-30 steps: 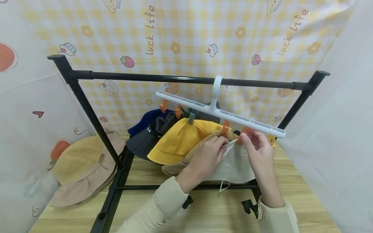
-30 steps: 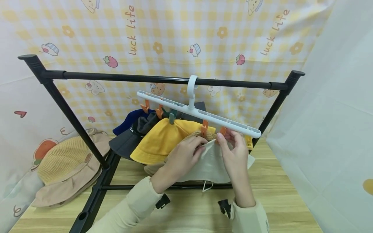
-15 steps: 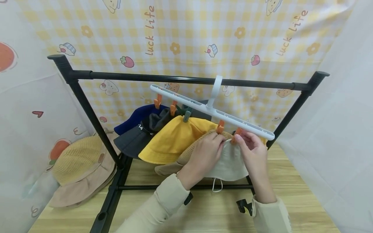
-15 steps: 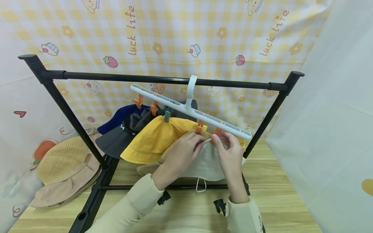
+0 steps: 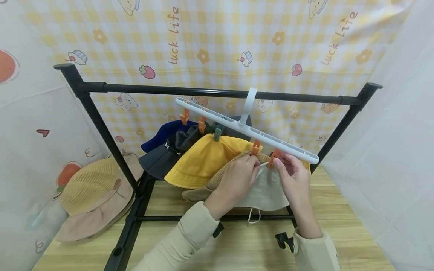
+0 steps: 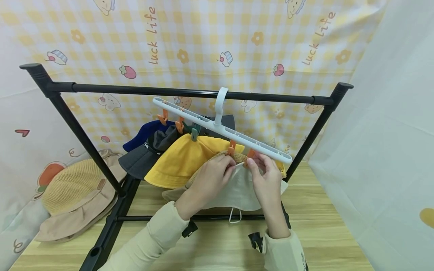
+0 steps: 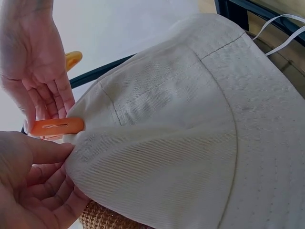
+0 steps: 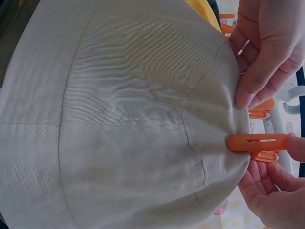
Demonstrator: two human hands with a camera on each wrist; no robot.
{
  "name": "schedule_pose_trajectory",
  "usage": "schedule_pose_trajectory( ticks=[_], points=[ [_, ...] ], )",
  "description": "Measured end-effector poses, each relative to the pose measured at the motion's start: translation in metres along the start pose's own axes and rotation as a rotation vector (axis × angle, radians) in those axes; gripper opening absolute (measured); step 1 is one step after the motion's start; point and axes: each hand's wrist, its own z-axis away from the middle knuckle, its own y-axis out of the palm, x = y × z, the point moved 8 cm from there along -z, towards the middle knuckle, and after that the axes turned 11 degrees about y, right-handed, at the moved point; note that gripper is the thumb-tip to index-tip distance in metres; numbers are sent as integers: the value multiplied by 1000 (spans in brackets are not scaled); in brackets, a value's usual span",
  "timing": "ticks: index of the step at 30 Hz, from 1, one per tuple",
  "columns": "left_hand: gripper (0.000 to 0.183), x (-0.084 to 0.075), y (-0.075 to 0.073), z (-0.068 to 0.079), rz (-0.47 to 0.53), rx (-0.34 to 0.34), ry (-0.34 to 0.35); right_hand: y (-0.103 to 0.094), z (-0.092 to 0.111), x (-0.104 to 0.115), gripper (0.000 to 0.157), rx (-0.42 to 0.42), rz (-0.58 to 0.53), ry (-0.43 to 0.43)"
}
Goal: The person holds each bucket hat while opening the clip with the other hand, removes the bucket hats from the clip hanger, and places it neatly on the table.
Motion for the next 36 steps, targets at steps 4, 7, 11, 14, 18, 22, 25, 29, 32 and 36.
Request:
schedule_pose_trajectory(
  ticks=[4, 7, 11, 14, 18, 22, 25, 29, 32, 36],
  points=[
    [9, 2, -1, 0, 23, 0, -8, 1, 0, 0, 33, 3, -23, 8],
    [9, 3, -1, 0, 26, -5, -13, 2, -1, -1, 32, 2, -36, 15],
    [8, 4, -2, 1, 29, -24, -10, 2, -1, -3, 31, -16, -52, 30],
    [8, 5, -2, 1, 20, -34, -5, 2, -2, -4, 31, -39, -58, 48],
    [8, 5, -2, 1, 11, -36, -2, 0, -3, -7, 31, -73, -88, 79],
    [8, 6, -2, 1, 23, -31, -5, 1, -5, -9, 31, -95, -132, 99],
    [8, 6, -2, 0, 30, -28, -8, 2, -7, -10, 29, -108, -173, 98],
    [7, 6, -2, 0, 23, -31, 0, 3, -11, -12, 26, -131, -235, 80],
    [7, 6, -3, 1, 17, -33, 5, 4, -14, -13, 24, -145, -276, 71],
    [7, 6, -3, 3, 22, -26, 2, 4, -17, -15, 21, -154, -320, 79]
  ],
)
